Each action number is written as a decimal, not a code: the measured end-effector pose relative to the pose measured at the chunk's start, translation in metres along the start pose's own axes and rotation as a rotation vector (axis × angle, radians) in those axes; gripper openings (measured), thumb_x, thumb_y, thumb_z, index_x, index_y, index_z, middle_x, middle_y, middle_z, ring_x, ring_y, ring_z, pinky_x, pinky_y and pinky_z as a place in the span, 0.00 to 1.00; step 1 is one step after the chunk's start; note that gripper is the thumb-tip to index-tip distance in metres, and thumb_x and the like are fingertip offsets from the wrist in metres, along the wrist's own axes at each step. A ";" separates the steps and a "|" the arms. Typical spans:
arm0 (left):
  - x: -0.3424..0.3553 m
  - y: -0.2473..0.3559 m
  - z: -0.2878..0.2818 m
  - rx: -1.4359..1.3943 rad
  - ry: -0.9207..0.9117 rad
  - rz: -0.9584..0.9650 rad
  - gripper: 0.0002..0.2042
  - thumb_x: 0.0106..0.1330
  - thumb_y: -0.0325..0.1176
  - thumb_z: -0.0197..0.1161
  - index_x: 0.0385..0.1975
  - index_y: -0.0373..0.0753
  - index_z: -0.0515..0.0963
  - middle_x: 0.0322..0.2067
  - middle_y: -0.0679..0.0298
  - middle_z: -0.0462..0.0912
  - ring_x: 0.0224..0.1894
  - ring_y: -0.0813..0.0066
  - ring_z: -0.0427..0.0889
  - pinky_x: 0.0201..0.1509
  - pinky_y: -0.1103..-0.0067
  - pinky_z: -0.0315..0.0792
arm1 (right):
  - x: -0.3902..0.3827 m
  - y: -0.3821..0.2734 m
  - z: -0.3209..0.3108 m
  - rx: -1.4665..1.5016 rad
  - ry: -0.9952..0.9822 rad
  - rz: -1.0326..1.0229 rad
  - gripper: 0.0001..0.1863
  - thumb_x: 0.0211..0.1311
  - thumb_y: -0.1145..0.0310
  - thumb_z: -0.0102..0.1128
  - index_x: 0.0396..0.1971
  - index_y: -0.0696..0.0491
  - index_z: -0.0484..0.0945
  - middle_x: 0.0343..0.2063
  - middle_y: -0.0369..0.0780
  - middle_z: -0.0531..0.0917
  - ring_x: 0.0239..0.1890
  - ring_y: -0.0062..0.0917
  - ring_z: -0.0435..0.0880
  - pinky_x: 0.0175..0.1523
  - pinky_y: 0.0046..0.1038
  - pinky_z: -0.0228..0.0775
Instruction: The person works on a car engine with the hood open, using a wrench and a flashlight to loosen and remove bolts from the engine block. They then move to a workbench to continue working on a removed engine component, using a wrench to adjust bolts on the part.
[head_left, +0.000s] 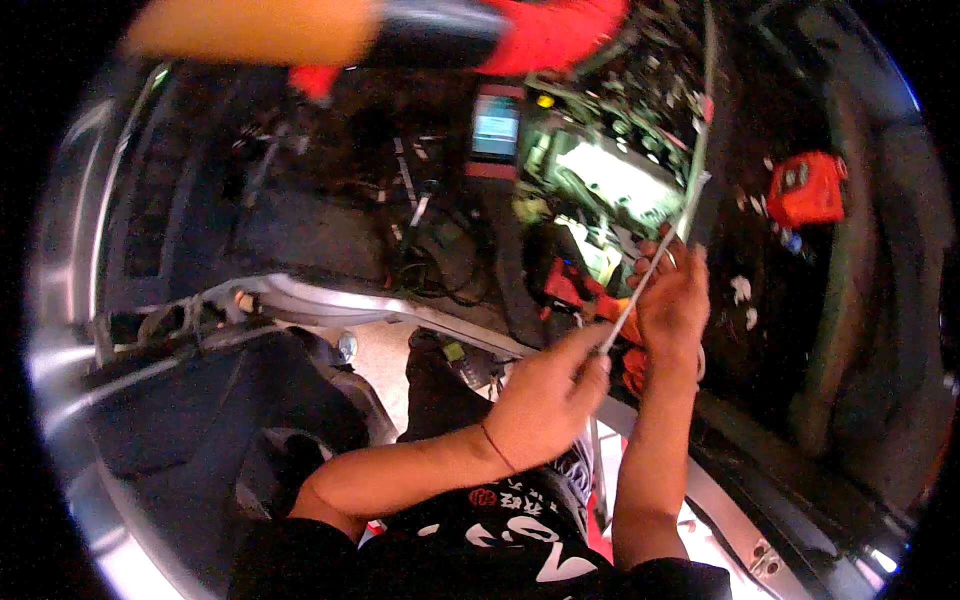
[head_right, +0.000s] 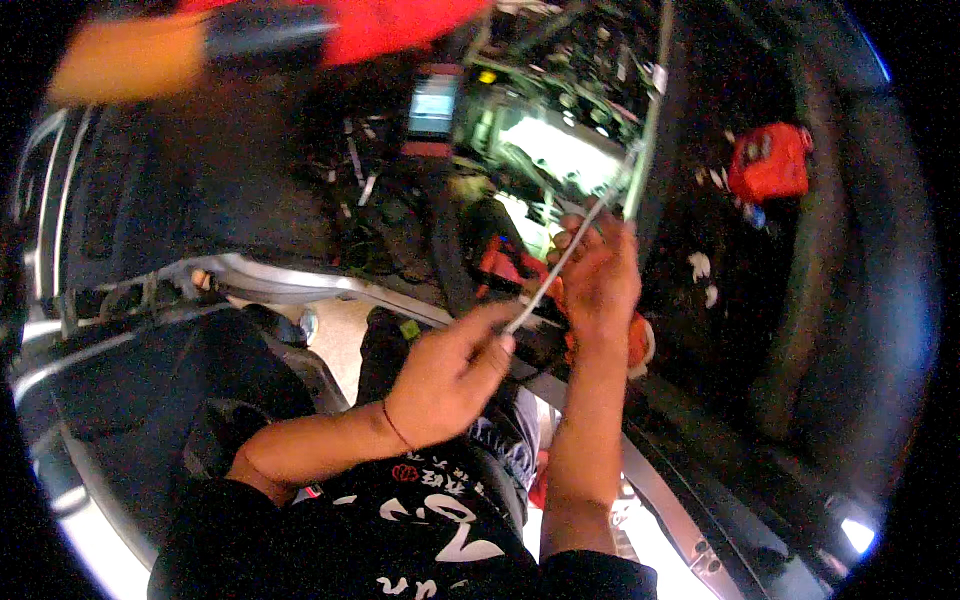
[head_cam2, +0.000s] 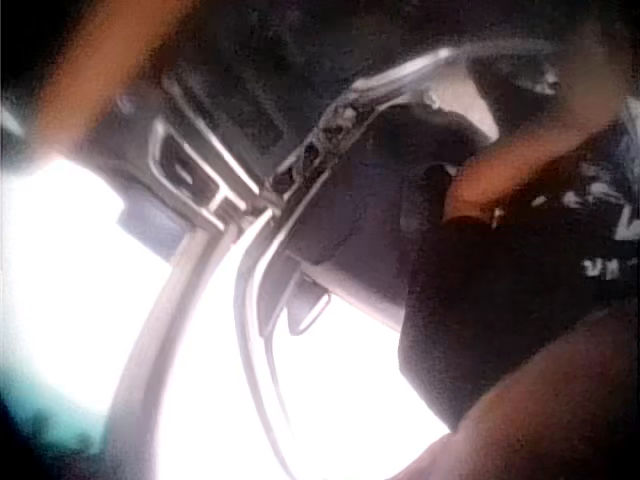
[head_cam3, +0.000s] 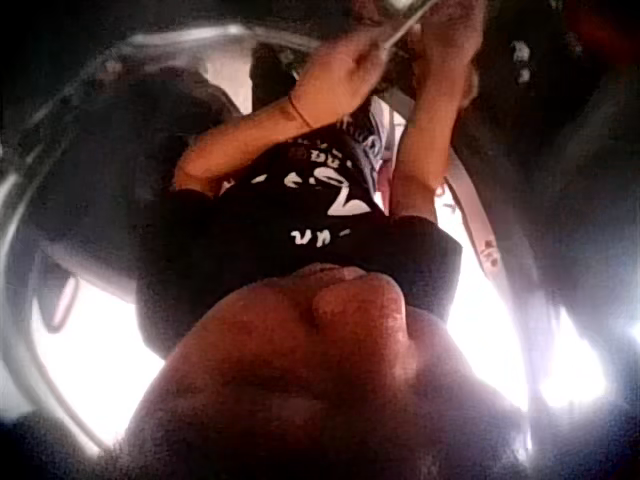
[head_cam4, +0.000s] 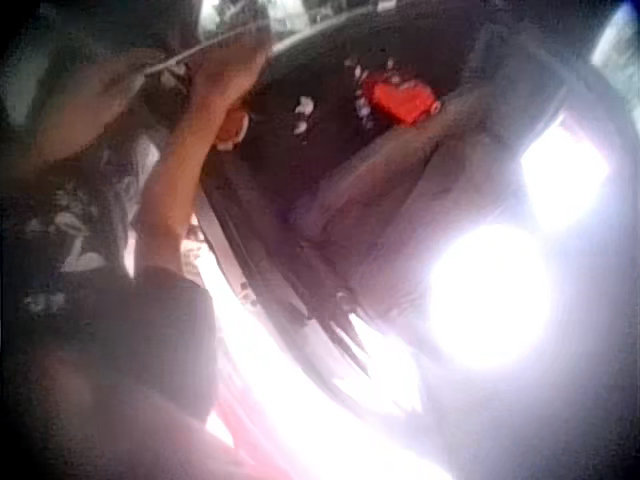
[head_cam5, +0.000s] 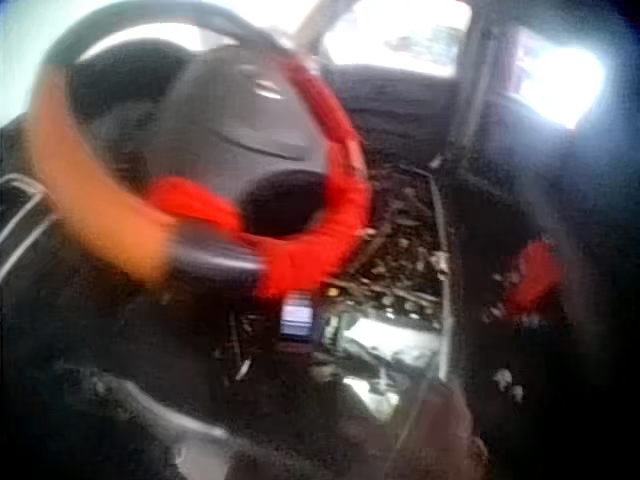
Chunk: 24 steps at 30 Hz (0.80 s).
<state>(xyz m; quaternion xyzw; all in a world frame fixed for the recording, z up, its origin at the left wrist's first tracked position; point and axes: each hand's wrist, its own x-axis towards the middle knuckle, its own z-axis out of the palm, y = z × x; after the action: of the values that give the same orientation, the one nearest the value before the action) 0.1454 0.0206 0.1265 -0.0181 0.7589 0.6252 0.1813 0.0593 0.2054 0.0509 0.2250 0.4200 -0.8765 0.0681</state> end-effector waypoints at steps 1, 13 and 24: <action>0.006 -0.007 0.009 -0.062 -0.005 -0.051 0.16 0.71 0.32 0.56 0.56 0.35 0.72 0.20 0.62 0.76 0.23 0.79 0.73 0.28 0.77 0.70 | 0.009 0.002 -0.010 -0.074 0.066 -0.005 0.23 0.71 0.52 0.49 0.52 0.56 0.75 0.30 0.37 0.78 0.30 0.22 0.74 0.37 0.25 0.68; 0.112 -0.087 0.034 -0.326 -0.283 -0.348 0.15 0.74 0.35 0.50 0.54 0.34 0.72 0.23 0.63 0.76 0.20 0.77 0.77 0.21 0.78 0.74 | 0.199 0.085 -0.178 -1.215 0.385 -0.052 0.11 0.63 0.63 0.54 0.29 0.56 0.78 0.20 0.41 0.78 0.20 0.25 0.76 0.26 0.29 0.66; 0.143 -0.137 0.132 -1.055 -0.029 -0.411 0.10 0.70 0.37 0.49 0.35 0.39 0.74 0.18 0.65 0.72 0.14 0.76 0.68 0.16 0.75 0.64 | 0.238 0.025 -0.200 -1.773 0.196 0.225 0.09 0.67 0.68 0.49 0.34 0.56 0.75 0.17 0.35 0.76 0.16 0.20 0.70 0.21 0.26 0.61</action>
<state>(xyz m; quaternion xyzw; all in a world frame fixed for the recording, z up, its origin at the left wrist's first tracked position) 0.0795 0.1452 -0.0652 -0.2451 0.3219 0.8718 0.2761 -0.0778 0.3593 -0.1832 0.2036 0.9217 -0.1954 0.2661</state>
